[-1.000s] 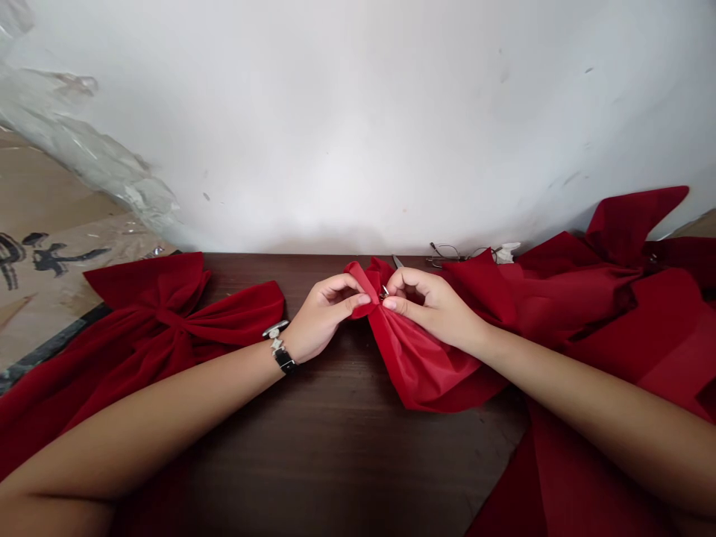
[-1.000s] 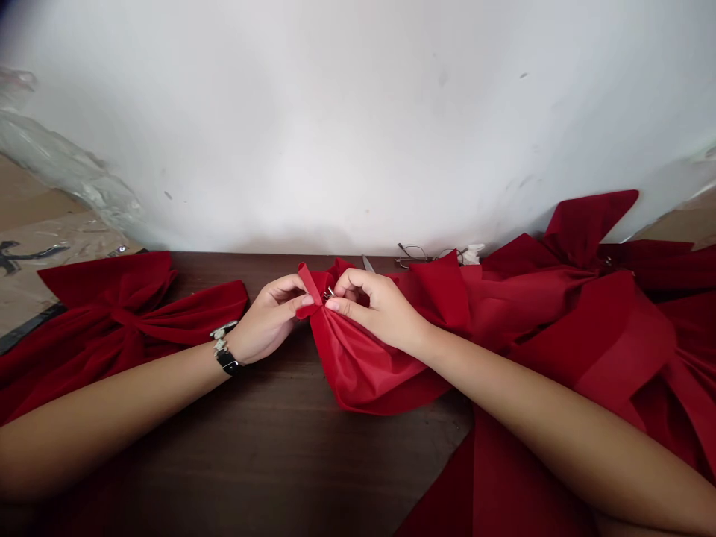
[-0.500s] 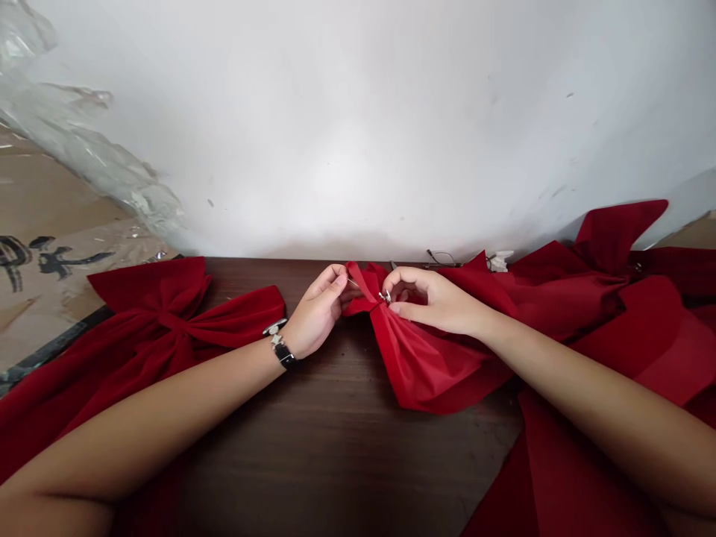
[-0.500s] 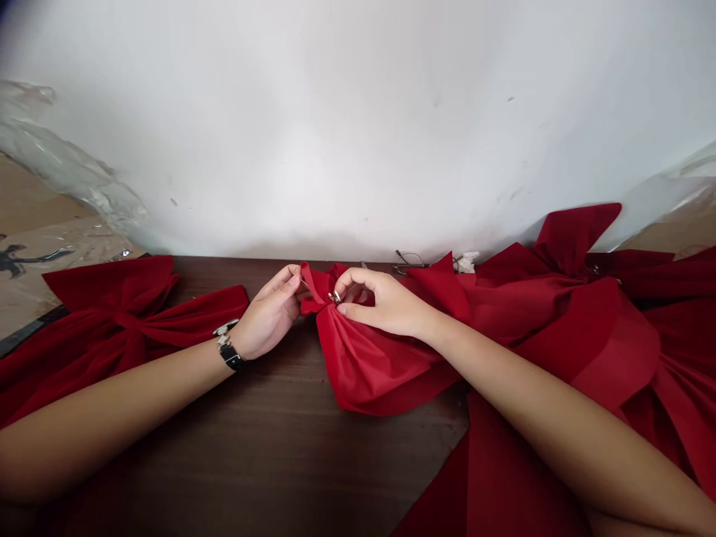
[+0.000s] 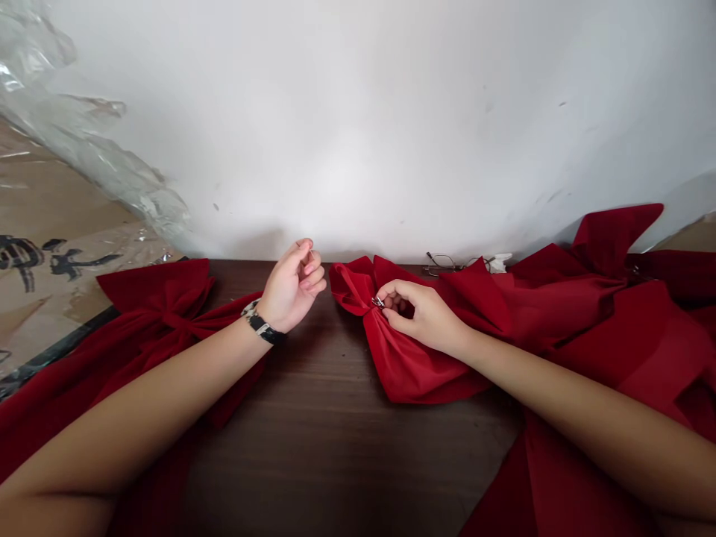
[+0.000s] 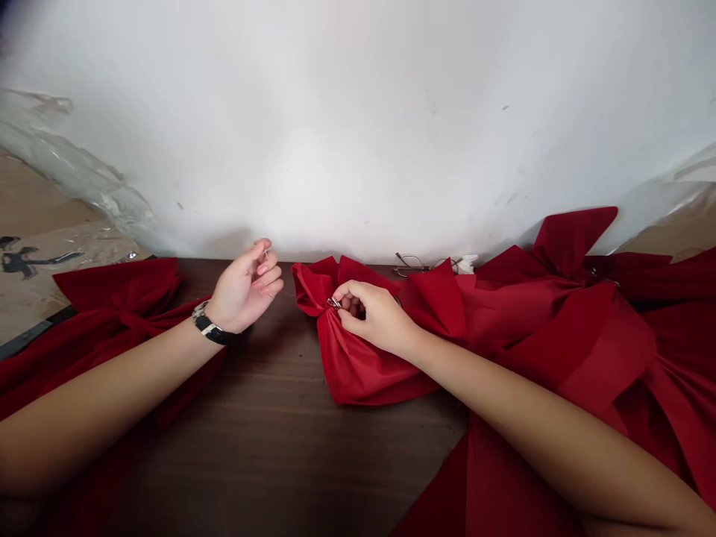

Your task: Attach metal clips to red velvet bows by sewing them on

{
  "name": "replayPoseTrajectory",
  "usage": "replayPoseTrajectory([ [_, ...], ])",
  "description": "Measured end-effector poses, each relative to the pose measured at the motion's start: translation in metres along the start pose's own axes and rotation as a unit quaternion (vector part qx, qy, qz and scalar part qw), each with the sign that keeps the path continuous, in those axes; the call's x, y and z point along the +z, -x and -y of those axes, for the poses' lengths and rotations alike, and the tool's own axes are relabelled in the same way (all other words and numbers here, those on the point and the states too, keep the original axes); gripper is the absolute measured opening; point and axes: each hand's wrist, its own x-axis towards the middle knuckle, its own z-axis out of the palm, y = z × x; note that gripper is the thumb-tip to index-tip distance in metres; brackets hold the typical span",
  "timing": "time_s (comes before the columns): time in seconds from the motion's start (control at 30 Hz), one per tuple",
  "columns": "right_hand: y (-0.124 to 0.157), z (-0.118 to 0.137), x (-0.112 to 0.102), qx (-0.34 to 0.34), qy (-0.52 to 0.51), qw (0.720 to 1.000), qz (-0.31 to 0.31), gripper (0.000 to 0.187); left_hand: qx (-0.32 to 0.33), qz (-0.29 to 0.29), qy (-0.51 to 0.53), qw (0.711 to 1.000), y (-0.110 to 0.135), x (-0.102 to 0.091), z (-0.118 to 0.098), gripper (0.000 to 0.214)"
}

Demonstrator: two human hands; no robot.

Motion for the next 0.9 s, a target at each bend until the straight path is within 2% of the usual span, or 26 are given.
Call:
replayPoseTrajectory([
  [0.1,0.001,-0.003,-0.001,-0.021,0.018,1.000,0.005,0.013,0.047,0.012,-0.048,0.998,0.002,0.005,-0.011,0.017],
  [0.2,0.002,-0.005,-0.003,-0.053,0.046,0.997,0.038,0.013,0.091,0.022,-0.088,0.992,0.005,0.011,-0.021,0.020],
  [0.3,0.002,-0.006,-0.003,-0.070,0.073,0.991,0.090,0.015,0.121,0.003,-0.111,0.986,0.006,0.014,-0.035,0.021],
  [0.37,0.002,-0.007,-0.002,-0.065,0.087,0.989,0.102,0.016,0.137,-0.020,-0.117,0.983,0.005,0.014,-0.046,0.020],
  [0.43,0.002,-0.008,-0.001,-0.056,0.090,0.990,0.088,0.016,0.159,-0.032,-0.120,0.980,0.004,0.012,-0.055,0.019],
  [0.6,0.002,-0.009,0.001,-0.040,0.084,0.994,0.056,0.016,0.211,0.001,-0.139,0.968,0.012,0.014,-0.072,0.020],
  [0.73,0.001,-0.010,0.003,-0.034,0.078,0.995,0.048,0.016,0.251,0.020,-0.189,0.949,0.026,0.024,-0.075,0.021],
  [0.9,0.000,-0.013,0.003,-0.023,0.054,0.997,0.047,0.016,0.268,0.031,-0.232,0.934,0.044,0.035,-0.073,0.016],
])
